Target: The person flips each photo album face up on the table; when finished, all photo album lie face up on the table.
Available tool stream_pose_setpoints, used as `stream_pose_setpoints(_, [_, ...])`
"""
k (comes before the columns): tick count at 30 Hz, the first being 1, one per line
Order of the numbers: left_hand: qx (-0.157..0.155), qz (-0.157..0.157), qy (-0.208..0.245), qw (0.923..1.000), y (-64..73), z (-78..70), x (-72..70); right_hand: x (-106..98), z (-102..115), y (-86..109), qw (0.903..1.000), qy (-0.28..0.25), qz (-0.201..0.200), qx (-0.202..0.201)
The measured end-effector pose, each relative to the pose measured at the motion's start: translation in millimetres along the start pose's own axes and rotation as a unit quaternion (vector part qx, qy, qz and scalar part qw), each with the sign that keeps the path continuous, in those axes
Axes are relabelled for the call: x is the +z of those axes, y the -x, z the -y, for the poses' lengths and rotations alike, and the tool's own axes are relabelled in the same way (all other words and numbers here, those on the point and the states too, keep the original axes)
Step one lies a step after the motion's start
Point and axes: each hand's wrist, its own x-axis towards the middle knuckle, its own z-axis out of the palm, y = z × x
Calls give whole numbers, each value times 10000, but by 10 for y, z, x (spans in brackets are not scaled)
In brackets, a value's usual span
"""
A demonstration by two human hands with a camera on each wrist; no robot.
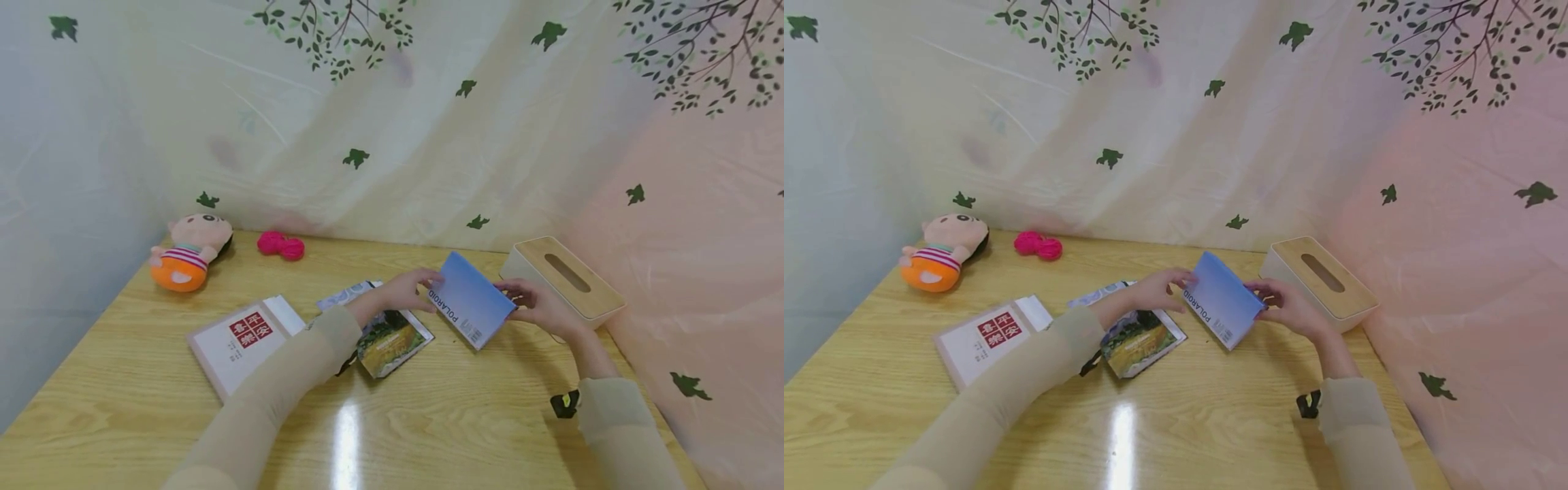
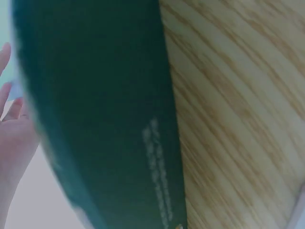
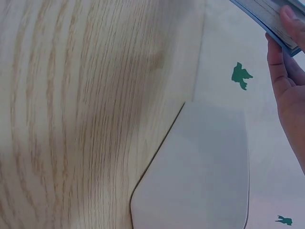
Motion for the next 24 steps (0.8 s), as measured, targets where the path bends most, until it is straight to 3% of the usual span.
stream_pose_setpoints(5, [-8,-252,877,9958,-13,-57,-23,-17,29,10,9998,73,-47,161])
stream_pose_setpoints(8, [28,-358,1155,9927,-14,-72,-30,-22,45,12,9999,42,-75,147])
stream_pose_setpoints(24, [109,-379,1839,9822,-4,-96,-32,-37,52,47,9972,611,-209,-371])
